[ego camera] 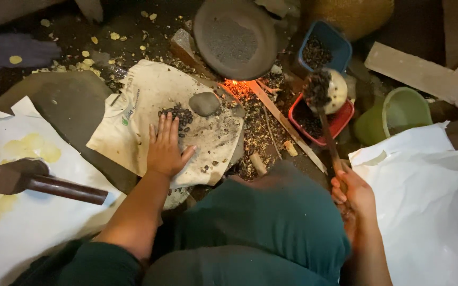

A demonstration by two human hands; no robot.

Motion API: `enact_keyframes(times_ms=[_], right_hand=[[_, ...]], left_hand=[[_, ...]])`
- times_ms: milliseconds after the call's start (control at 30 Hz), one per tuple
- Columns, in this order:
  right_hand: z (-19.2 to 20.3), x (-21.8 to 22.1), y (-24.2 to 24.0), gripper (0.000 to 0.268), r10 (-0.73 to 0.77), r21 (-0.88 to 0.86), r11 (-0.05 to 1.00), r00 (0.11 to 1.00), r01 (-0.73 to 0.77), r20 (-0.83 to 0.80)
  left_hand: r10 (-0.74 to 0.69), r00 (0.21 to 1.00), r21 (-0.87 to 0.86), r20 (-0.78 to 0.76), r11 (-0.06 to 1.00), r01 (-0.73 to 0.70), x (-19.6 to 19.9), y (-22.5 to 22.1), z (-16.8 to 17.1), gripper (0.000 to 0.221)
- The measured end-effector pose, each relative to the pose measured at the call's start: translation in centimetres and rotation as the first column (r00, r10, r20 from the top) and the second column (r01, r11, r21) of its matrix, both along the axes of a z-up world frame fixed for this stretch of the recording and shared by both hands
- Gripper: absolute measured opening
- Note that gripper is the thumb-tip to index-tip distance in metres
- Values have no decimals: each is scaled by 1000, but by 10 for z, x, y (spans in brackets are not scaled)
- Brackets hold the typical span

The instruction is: Manually cracking nut shells with a stone and flattening the nuts using a mallet.

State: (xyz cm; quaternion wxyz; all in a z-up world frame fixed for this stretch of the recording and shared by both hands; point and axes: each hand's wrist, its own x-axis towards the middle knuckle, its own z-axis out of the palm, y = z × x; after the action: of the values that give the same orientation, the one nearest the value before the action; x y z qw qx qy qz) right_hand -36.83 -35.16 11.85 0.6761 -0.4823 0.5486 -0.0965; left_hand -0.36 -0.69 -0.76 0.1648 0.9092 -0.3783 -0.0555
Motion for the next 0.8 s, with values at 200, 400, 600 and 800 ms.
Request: enact_keyframes(times_ms=[200,400,600,800], right_hand=[[32,102,1,49,172,-89,981,985,-174,-27],[-82,197,-38,49,343,-324,871,929,-370,-137],[-87,236,-47,56,207,-678,238,718,-695,-664],[-86,229,-53,59,440,-315,782,834,-539,-334]], left_hand=[[-11,1000,-66,8,998,11,-2,3,-3,97],[-7,999,-64,35,998,9,-2,2,3,98],[-15,1000,-85,1,996,15,-1,4,4,97],[-13,1000,-73,-14,997,12,0,2,10,98]])
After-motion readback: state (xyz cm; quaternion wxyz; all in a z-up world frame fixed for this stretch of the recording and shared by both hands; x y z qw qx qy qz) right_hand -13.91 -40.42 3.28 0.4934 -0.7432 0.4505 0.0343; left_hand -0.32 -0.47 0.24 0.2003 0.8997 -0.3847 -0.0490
